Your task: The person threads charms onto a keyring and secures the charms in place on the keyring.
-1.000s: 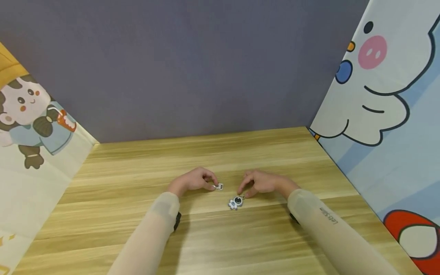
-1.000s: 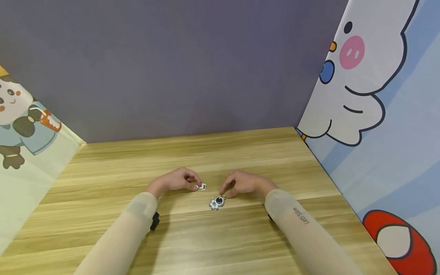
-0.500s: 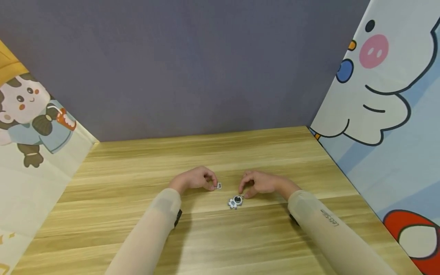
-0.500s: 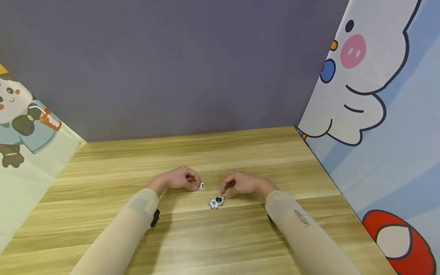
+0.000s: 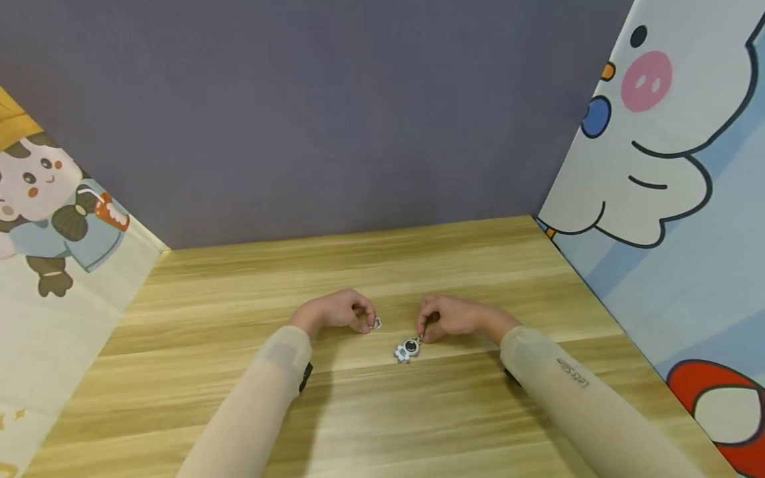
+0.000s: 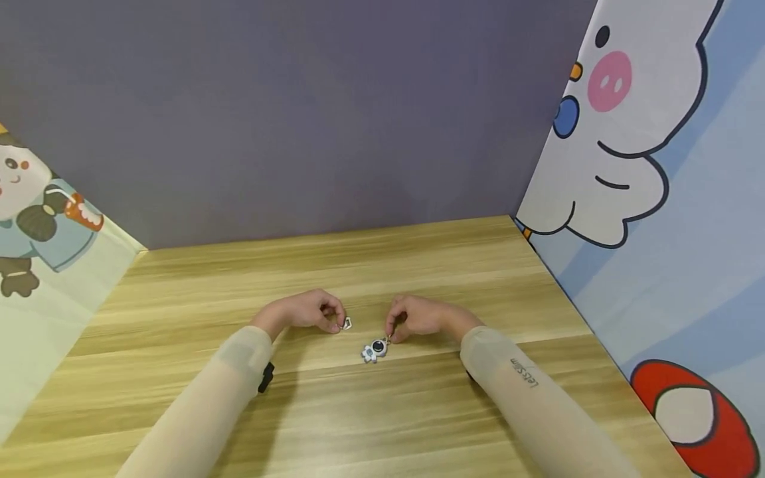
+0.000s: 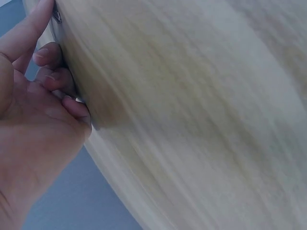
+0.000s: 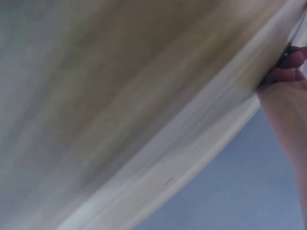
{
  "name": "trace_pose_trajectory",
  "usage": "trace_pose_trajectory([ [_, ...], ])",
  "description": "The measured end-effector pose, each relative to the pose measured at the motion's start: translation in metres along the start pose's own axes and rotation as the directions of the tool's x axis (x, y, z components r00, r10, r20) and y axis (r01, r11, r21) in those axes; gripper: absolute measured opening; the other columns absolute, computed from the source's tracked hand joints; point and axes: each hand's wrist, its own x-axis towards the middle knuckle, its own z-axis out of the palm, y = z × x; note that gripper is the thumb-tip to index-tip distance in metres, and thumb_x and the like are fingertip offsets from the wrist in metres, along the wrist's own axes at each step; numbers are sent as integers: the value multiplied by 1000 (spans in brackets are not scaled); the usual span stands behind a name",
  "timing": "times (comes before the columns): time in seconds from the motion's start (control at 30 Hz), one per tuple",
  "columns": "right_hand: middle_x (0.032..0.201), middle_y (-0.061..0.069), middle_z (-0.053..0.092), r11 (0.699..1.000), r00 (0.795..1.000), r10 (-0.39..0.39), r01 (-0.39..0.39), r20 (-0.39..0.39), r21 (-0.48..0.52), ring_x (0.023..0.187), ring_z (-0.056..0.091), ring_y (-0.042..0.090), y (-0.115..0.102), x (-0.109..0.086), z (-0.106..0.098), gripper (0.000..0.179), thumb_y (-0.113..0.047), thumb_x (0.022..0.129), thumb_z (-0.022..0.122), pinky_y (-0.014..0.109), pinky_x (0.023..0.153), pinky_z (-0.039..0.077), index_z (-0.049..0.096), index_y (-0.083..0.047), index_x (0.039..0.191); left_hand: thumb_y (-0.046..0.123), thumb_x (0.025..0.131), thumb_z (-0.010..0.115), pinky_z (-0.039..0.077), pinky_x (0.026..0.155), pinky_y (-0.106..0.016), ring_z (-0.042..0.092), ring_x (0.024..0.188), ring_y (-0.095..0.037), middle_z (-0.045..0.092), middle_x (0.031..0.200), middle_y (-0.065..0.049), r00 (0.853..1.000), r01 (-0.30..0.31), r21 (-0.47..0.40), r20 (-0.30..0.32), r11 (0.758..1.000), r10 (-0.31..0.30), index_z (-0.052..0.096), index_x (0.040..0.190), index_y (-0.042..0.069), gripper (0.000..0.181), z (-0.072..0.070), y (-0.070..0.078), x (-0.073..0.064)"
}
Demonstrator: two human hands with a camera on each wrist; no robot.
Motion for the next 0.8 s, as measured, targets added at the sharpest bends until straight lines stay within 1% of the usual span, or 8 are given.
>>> trace_pose_trajectory([
  [0.23,105,0,58,1000,1000,-27,27,-2,-9,104,51,16,0,0,-2,8,-17,88,86,35,99,43,81,-17,94,4,95,76,42,82,-29,48,91,-15,70,105,0,1000,-2,3,-15,1000,2,74,100,6,6,1,-3,-3],
  [0.33,106,0,59,999,999,-35,35,-4,-10,105,51,16,3,0,-3,8,-19,88,87,35,101,42,82,-18,94,4,96,76,42,81,-28,48,90,-15,69,102,-1,1000,-3,0,-20,1000,3,73,99,6,4,1,-3,-4],
  [0.5,108,0,60,1000,1000,-22,22,2,4,107,50,17,3,0,-5,8,-20,88,87,36,102,41,83,-17,94,5,96,76,41,80,-28,47,87,-14,66,97,2,1000,-4,-20,-19,1000,4,73,99,7,4,1,-4,-6],
  [0.6,109,0,60,1000,1000,-14,14,-1,18,108,51,18,3,-3,-6,8,-20,88,87,37,104,41,83,-18,94,4,97,75,40,78,-28,45,85,-15,62,93,3,1000,-14,-32,-9,999,14,73,98,7,4,1,-4,-4],
  [0.8,111,1,62,999,1000,-20,20,-1,33,109,53,18,3,-4,-8,8,-21,90,86,39,105,42,83,-16,96,2,100,70,39,74,-27,42,79,-14,48,82,1,1000,-27,-29,-3,999,27,68,94,8,8,-1,-5,-1],
])
